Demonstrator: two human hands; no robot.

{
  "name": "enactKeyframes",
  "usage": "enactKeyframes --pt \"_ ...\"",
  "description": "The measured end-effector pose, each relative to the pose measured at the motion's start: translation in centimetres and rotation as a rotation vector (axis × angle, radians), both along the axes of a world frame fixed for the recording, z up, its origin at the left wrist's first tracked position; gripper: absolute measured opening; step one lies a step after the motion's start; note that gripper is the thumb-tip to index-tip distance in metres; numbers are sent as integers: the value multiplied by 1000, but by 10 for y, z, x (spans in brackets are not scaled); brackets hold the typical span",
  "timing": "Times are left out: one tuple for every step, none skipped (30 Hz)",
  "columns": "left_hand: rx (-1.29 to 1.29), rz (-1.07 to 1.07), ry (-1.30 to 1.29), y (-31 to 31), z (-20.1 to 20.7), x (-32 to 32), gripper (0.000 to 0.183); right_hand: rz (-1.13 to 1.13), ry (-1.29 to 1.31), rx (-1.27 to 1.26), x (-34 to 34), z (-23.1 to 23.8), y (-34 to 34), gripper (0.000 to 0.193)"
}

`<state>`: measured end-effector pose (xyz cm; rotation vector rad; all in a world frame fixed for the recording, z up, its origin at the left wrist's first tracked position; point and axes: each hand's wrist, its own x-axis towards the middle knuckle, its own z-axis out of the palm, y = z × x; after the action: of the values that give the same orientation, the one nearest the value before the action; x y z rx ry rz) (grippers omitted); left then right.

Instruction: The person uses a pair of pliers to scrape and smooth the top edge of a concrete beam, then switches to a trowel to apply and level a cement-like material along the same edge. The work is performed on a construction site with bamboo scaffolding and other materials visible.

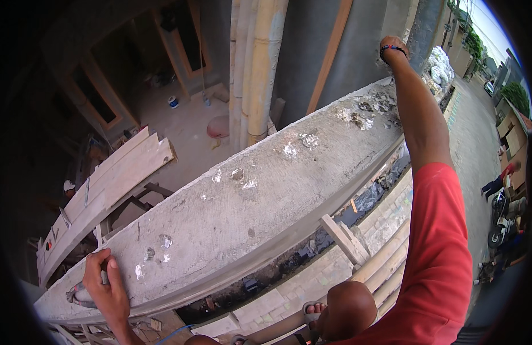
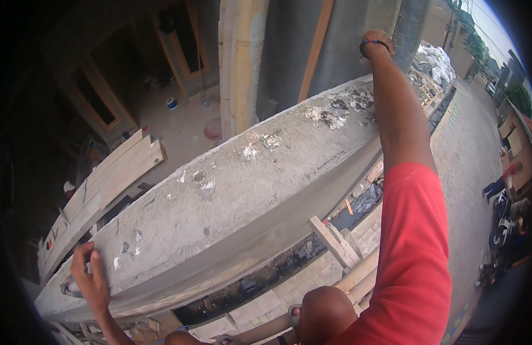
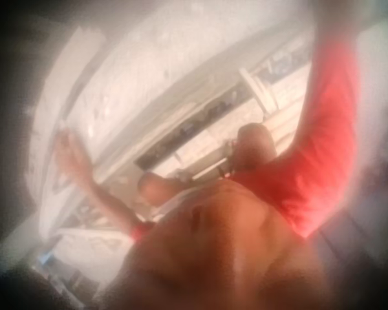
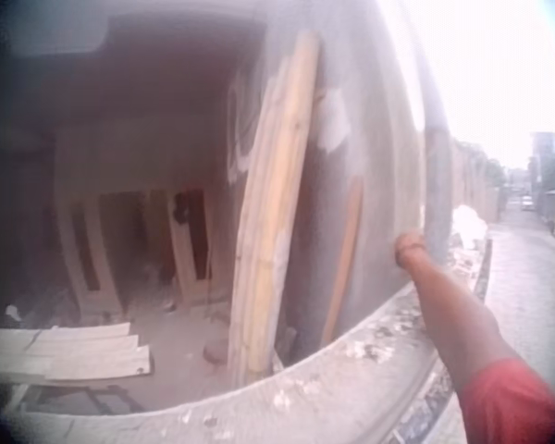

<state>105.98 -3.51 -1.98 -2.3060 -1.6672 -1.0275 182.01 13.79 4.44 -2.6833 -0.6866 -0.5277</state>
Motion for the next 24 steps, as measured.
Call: enactKeyframes --pt "-5 3 8 0 1 0 15 -12 10 -12 -2 -1 3 38" --pt "-11 5 16 0 2 0 15 -21 4 -73 -4 -1 5 38" --pt "-16 7 24 0 3 0 15 -30 -3 -134 -5 0 6 38" --pt "-13 11 38 0 4 -1 15 -38 -7 -194 -8 0 7 38" --pt "-11 9 39 1 2 -2 16 -41 -23 -227 6 2 11 39" --pt "-9 7 39 1 0 -2 16 -44 -38 -259 24 5 16 39" --pt "-11 9 49 2 0 -2 17 -42 -43 -294 21 4 17 40" --pt "-13 10 58 2 0 -2 17 -69 -46 -477 18 7 21 42" --pt "-15 11 67 3 -1 -2 18 -43 -42 -496 17 6 18 43" --pt "-13 8 73 2 0 -3 18 -20 -40 -511 17 9 16 43" --pt "-11 5 78 2 0 -5 18 3 -38 -526 16 10 16 44" --pt "-9 2 83 2 1 -6 18 7 -48 -518 21 10 18 44" --pt "-12 0 85 3 1 -6 18 16 -49 -524 22 9 19 43" --pt "-15 -1 87 3 2 -5 18 18 -50 -536 22 8 20 43" --pt "-17 -2 89 3 4 -4 18 23 -47 -548 23 7 21 43" --pt "-72 3 68 2 4 -4 17 23 -50 -563 22 6 20 43" --pt "-126 9 47 0 6 -4 16 28 -52 -572 21 7 20 42" --pt "-180 14 27 -1 8 -5 15 27 -54 -585 20 7 19 42" --pt "-177 4 29 0 8 -5 15 29 -52 -592 19 7 18 42" --pt "-174 -7 32 1 7 -5 15 32 -55 -598 18 7 18 41" --pt "-171 -17 36 1 7 -5 15 36 -56 -604 18 8 17 41" --pt "-146 -17 43 2 5 -4 15 36 -59 -613 18 8 17 41" --pt "-121 -17 50 1 4 -3 15 38 -60 -620 16 8 17 41" --pt "-96 -17 58 1 3 -2 15 41 -62 -628 15 6 18 40"
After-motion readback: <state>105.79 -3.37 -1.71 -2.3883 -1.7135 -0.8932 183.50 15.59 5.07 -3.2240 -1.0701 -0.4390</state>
